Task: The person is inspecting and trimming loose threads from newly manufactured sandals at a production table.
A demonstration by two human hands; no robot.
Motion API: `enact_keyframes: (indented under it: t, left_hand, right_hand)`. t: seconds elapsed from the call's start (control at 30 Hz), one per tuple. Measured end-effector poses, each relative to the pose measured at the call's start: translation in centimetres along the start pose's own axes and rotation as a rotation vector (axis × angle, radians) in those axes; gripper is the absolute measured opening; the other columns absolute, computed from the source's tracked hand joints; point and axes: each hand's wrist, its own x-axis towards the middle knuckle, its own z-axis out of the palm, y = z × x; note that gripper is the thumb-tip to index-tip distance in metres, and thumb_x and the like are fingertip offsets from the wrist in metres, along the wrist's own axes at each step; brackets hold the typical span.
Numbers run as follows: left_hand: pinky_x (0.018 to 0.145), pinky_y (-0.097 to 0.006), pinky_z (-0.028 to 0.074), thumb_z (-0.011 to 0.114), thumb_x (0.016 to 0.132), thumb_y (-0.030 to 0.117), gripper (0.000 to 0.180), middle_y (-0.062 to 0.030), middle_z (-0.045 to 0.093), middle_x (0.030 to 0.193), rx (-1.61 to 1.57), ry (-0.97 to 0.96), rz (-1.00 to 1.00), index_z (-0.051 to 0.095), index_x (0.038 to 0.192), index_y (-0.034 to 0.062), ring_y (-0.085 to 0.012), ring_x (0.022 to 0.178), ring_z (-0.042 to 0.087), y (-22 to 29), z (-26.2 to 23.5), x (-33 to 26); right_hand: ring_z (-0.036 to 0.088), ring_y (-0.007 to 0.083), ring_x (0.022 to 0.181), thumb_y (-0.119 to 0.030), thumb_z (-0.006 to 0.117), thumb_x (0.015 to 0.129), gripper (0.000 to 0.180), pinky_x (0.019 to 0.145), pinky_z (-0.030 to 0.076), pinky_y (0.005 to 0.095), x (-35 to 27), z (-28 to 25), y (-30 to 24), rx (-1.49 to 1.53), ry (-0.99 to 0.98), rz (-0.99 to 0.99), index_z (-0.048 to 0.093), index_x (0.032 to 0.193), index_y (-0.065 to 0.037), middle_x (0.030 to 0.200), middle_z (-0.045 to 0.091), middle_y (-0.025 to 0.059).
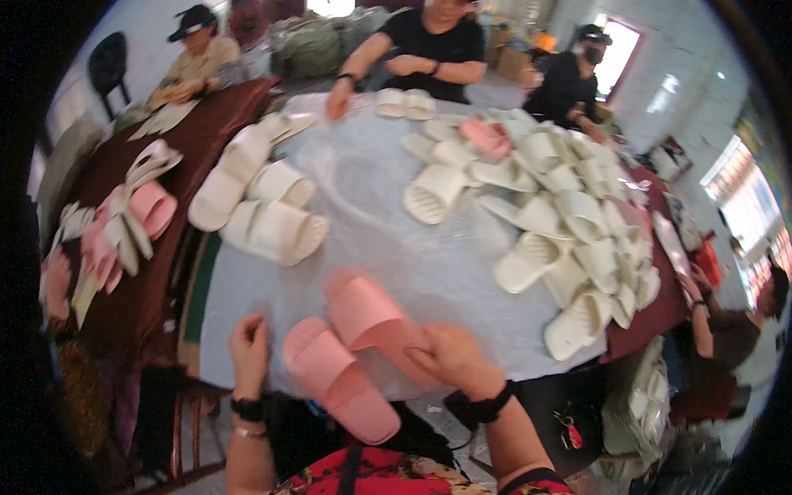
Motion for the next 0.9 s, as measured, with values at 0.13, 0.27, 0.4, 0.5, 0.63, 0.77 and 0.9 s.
enact_keyframes:
  t: [0.13, 0.27, 0.4, 0.5, 0.63, 0.77, 0.9]
  left_hand:
    - [0.069, -0.024, 0.046, 0.058, 0.088, 0.004, 0.011, -0.0023, 0.059, 0.086, -0.08, -0.025, -0.045, 0.059, 0.097, -0.0028, -0.0093, 0.077, 0.053, -0.3, -0.6, 0.4]
    - [0.069, -0.021, 0.044, 0.056, 0.09, 0.004, 0.008, 0.0001, 0.056, 0.085, -0.191, -0.042, -0.025, 0.057, 0.096, -0.0015, -0.0066, 0.076, 0.051, -0.7, -0.5, 0.3]
    - [0.068, -0.021, 0.043, 0.057, 0.091, 0.004, 0.007, 0.0001, 0.056, 0.084, -0.181, -0.035, -0.021, 0.057, 0.095, -0.0013, -0.0061, 0.075, 0.05, -0.9, -0.5, 0.0]
    - [0.067, -0.021, 0.044, 0.058, 0.091, 0.004, 0.007, 0.0001, 0.056, 0.083, -0.175, -0.025, -0.009, 0.057, 0.095, -0.0015, -0.0064, 0.074, 0.051, -0.5, -0.5, -0.1]
    - [0.064, -0.022, 0.045, 0.058, 0.089, 0.004, 0.007, -0.0008, 0.058, 0.08, -0.135, -0.025, -0.018, 0.059, 0.093, -0.002, -0.0072, 0.071, 0.052, 0.2, -0.5, -0.3]
    - [0.063, -0.023, 0.046, 0.06, 0.087, 0.004, 0.008, -0.0025, 0.06, 0.08, -0.057, 0.021, -0.06, 0.06, 0.092, -0.0023, -0.0076, 0.071, 0.054, 0.1, -0.4, -0.5]
    - [0.068, -0.024, 0.049, 0.064, 0.084, 0.004, 0.017, -0.0058, 0.063, 0.085, -0.13, -0.114, -0.193, 0.06, 0.099, -0.0035, -0.0105, 0.076, 0.059, -0.4, -0.2, 2.0]
  right_hand:
    - [0.057, 0.0377, 0.065, -0.026, 0.07, 0.078, 0.025, 0.056, 0.044, 0.0427, 0.4, -4.0, -1.3, 0.031, 0.176, -0.181, 0.058, 0.081, -0.004, 0.069, 0.057, 0.0171]
    - [0.054, 0.0368, 0.06, -0.023, 0.065, 0.082, 0.024, 0.053, 0.042, 0.0417, -0.3, -10.5, -0.7, -0.016, 0.472, -0.101, 0.054, 0.075, -0.002, 0.064, 0.053, 0.0182]
    - [0.047, 0.0144, 0.051, -0.02, 0.064, 0.087, 0.024, 0.047, 0.037, 0.0317, 0.1, -16.7, 4.7, -0.078, 1.064, 0.075, 0.053, 0.076, -0.002, 0.058, 0.049, 0.0076]
    - [0.047, 0.0098, 0.059, -0.025, 0.06, 0.092, 0.028, 0.051, 0.04, 0.0275, 1.0, -21.2, 11.1, -0.198, 1.467, 0.088, 0.054, 0.083, 0.0, 0.066, 0.053, 0.0026]
    - [0.055, 0.0163, 0.062, -0.026, 0.058, 0.093, 0.036, 0.057, 0.044, 0.0319, 2.2, -21.3, 16.8, 0.121, 1.444, 0.327, 0.053, 0.114, 0.003, 0.07, 0.058, 0.0079]
    - [0.056, 0.0197, 0.059, -0.021, 0.056, 0.091, 0.036, 0.054, 0.042, 0.0351, 2.3, -15.5, 15.9, -0.231, 0.966, 0.3, 0.055, 0.113, 0.008, 0.065, 0.058, 0.0141]
    - [0.061, 0.0351, 0.063, -0.025, 0.059, 0.087, 0.023, 0.058, 0.046, 0.0442, 2.7, -7.0, 10.4, -0.284, 0.446, 0.186, 0.066, 0.094, -0.004, 0.067, 0.062, 0.0167]
